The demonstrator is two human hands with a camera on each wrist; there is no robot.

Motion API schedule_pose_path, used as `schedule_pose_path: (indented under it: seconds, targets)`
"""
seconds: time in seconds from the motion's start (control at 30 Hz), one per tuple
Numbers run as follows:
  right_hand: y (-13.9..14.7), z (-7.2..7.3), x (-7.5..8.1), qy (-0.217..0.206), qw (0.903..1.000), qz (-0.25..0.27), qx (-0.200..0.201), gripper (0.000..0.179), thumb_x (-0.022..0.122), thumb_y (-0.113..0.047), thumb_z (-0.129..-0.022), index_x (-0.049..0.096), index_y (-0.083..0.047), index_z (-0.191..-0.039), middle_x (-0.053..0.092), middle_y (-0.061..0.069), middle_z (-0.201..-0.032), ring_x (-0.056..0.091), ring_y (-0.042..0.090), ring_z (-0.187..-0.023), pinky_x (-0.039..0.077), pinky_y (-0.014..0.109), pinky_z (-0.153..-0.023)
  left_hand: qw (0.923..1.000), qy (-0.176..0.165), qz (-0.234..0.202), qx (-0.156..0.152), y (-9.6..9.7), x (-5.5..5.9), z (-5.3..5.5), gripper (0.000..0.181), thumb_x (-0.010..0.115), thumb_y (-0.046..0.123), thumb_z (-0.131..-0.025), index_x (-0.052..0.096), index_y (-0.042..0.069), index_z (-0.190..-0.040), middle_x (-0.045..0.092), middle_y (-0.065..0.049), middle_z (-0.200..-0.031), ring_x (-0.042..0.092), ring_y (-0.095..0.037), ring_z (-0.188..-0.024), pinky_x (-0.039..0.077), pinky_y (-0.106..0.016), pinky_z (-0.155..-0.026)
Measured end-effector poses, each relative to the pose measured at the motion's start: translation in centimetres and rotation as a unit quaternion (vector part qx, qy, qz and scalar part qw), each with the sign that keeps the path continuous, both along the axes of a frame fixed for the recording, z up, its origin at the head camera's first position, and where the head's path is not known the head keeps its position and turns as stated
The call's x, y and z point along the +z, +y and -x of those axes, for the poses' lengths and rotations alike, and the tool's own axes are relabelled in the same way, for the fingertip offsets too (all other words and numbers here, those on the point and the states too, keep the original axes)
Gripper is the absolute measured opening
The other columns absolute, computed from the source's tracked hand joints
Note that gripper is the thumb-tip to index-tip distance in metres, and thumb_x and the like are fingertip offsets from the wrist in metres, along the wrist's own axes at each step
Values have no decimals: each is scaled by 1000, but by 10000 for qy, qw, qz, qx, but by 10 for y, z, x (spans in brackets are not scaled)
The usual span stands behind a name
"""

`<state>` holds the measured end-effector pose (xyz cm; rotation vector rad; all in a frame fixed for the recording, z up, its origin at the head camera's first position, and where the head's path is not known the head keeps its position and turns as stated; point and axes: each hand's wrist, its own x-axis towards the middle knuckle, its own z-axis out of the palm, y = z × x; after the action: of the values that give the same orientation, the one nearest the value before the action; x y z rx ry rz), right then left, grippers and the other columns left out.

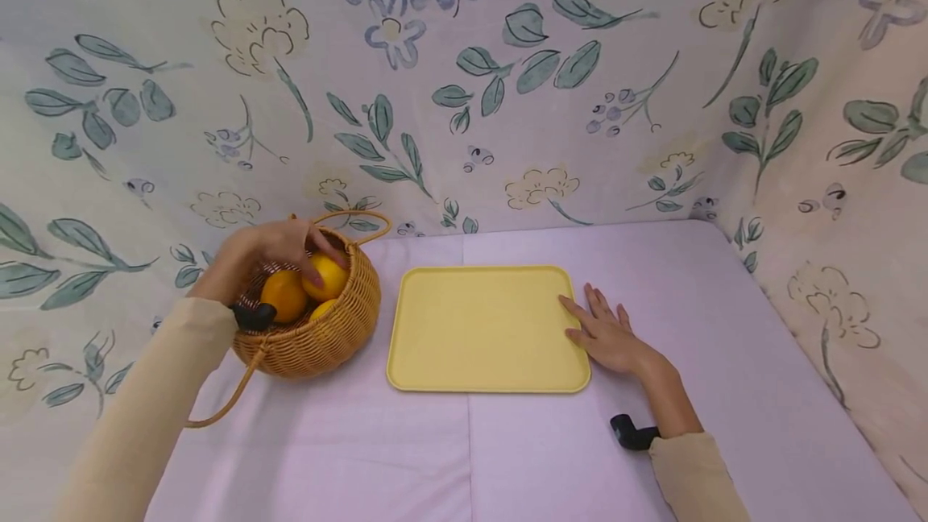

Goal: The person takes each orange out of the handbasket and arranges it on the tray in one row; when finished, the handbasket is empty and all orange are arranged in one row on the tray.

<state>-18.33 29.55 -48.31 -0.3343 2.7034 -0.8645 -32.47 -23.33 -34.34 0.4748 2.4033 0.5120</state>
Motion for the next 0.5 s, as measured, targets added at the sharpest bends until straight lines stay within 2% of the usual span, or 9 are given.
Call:
schedule_pose_path:
  seconds: [0.13, 0.27, 0.37, 0.5]
  targets:
    - [0, 0, -1, -5, 10000, 17, -1, 65, 52, -38, -107, 32, -10, -162, -3, 34, -169, -9, 53, -157, -14, 76, -119, 10000, -83, -11, 36, -3, 7, -4, 42, 90, 24, -80, 79, 31, -120, 56, -11, -151, 53, -28, -130, 49, -45, -111]
    - [0, 0, 0, -5, 10000, 4, -17, 65, 52, -38, -107, 32, -10, -162, -3, 34, -169, -9, 53, -157, -14, 76, -119, 9997, 80, -169, -158, -10, 20, -8, 41, 90, 29, -81, 79, 30, -121, 62, -5, -147, 53, -27, -133, 46, -47, -113]
    - [0, 0, 1, -2, 10000, -3, -16, 65, 52, -39, -107, 31, -10, -162, -4, 33, -169, -9, 52, -157, -14, 76, -119, 9986, 178, -466, -151, -18, 32, -12, 44, 89, 29, -82, 78, 27, -124, 65, -5, -145, 53, -28, -134, 47, -47, -112]
    - [0, 1, 1, -7, 10000, -18, -7, 65, 51, -39, -107, 31, -11, -163, -4, 33, -170, -9, 52, -157, -14, 76, -119, 9944, 313, -1001, 96, -31, 45, -18, 49, 90, 27, -81, 76, 22, -128, 62, -6, -148, 55, -32, -138, 50, -49, -112]
